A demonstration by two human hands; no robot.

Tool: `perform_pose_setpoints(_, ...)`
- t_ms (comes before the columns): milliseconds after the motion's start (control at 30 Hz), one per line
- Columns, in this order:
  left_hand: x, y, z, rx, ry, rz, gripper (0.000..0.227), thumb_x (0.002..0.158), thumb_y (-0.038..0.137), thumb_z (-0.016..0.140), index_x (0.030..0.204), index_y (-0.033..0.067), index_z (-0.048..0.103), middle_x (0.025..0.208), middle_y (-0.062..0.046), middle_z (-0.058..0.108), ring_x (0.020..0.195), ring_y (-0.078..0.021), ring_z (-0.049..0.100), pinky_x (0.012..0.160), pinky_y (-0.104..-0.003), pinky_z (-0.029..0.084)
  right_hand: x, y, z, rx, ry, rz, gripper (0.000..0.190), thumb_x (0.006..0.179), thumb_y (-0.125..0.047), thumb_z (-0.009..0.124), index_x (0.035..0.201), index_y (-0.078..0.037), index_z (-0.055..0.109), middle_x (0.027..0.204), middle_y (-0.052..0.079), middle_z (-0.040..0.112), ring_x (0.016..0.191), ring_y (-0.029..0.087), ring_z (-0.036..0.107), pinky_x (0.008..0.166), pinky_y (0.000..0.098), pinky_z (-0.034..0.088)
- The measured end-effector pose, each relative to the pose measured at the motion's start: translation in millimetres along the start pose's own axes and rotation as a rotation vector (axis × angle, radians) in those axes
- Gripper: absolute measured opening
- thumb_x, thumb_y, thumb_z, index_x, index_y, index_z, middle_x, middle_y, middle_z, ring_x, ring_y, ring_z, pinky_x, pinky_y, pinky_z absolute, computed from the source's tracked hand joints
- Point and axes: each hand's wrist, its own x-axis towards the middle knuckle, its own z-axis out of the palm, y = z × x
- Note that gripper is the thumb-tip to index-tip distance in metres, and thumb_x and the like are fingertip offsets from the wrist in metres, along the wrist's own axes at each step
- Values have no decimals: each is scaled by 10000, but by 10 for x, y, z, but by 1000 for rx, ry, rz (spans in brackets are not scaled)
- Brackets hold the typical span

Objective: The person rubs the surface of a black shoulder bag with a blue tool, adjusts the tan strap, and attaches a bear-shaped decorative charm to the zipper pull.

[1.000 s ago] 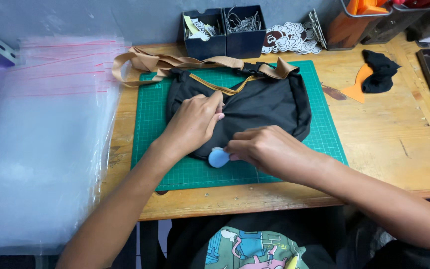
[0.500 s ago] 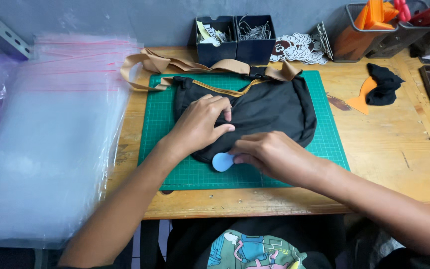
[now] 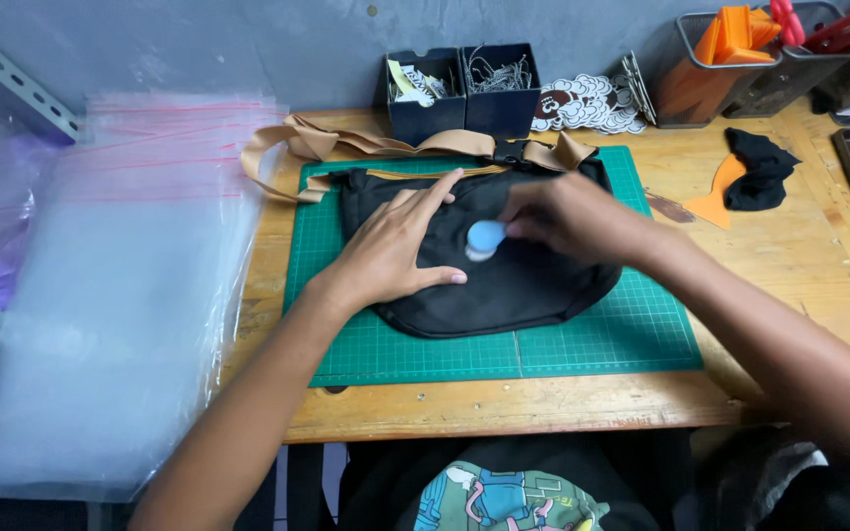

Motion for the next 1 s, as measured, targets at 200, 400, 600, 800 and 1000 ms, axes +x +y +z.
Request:
perform_pose_setpoints(200,86,-208,164,84,-43,31,1167,949,618,855,1811,106,258,1848,-112,383,1605,-343,387,1231,-599,391,-287,858,-483,-337,77,320,149,1022,-258,820,1159,-240,875,1002,49,867,925,307,769,812,461,522)
perform_pose_setpoints(400,71,25,-69,84,-185,-45,1015,923,546,889,1726,73,487,1885,-186,331,1734,-539,152,1334,-683,303,46,697,-185,-158,179,166,170,1037,-374,836,1155,-253,841,969,60,857,1092,419,790,961,587,604)
perform_pose_setpoints(600,88,-32,-72,79,-242,-67,916,883,553,906,1621,132,564,1910,-143,297,1747,-537,139,1323,-677,320,481,444,166,-14,170,55,90,1034,-323,844,1093,-257,825,920,5,849,1065,338,824,970,502,622)
perform_pose_setpoints(800,85,-52,-59,83,-231,-69,909,854,609,914,1572,160,582,1913,-132,308,1747,-536,160,1316,-679,316,-36,1241,-401,-509,192,344,127,1077,-392,827,1170,-316,867,920,114,834,1006,441,831,896,564,661)
perform_pose_setpoints(1000,92,-92,-12,22,-213,-95,933,852,611,913,1605,199,548,1917,-116,302,1749,-535,162,1337,-674,269,-740,-160,-404,228,-373,300,76,950,-175,882,971,-129,939,790,114,912,859,238,849,919,424,688)
